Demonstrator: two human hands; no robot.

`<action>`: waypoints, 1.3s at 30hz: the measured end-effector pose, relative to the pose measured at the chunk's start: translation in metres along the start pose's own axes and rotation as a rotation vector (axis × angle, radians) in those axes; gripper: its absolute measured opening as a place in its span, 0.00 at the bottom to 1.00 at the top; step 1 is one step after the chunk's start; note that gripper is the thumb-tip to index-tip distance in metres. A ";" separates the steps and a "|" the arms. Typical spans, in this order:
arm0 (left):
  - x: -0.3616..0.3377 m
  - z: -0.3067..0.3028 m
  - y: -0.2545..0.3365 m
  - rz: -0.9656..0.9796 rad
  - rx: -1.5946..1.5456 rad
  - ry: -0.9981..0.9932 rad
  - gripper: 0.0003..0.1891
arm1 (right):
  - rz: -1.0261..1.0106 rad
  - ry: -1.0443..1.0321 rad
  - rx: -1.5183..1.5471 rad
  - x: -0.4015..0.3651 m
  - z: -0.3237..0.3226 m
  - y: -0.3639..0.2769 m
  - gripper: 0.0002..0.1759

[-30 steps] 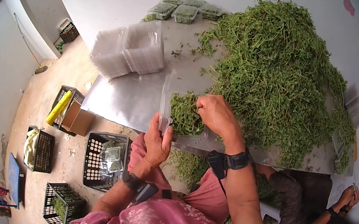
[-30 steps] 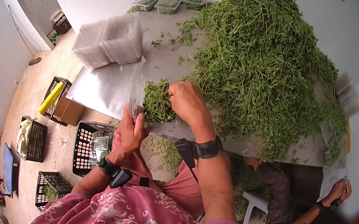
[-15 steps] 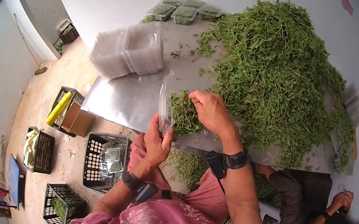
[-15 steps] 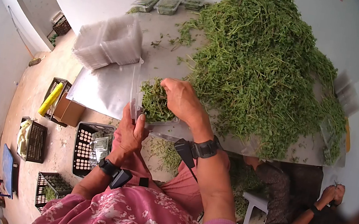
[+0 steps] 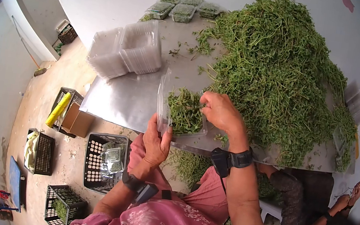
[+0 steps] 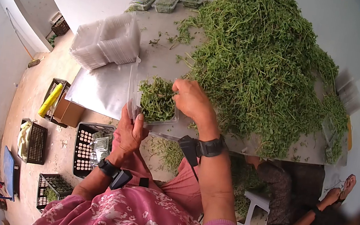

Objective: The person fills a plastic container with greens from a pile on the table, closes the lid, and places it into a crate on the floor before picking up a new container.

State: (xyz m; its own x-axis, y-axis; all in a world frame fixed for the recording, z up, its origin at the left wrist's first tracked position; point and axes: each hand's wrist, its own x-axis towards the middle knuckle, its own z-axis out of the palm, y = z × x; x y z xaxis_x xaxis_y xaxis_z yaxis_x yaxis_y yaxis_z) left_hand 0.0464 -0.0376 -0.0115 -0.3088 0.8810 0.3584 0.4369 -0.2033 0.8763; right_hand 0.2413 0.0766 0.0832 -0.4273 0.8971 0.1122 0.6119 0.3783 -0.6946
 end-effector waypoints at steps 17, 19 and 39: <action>0.001 -0.002 0.005 0.048 0.089 -0.006 0.27 | -0.026 0.129 0.129 -0.003 -0.012 -0.018 0.08; 0.000 -0.001 0.002 0.087 0.100 -0.003 0.25 | -0.059 0.243 0.123 -0.001 -0.005 -0.016 0.08; 0.001 -0.001 0.003 0.055 0.076 0.010 0.26 | -0.204 0.208 -0.034 0.000 0.012 -0.016 0.10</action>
State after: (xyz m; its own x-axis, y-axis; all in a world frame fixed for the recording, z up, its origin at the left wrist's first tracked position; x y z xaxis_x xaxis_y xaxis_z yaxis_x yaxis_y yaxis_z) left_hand 0.0468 -0.0378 -0.0081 -0.2907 0.8652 0.4084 0.5157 -0.2179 0.8286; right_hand 0.2233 0.0676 0.0855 -0.4007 0.8279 0.3925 0.5511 0.5600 -0.6186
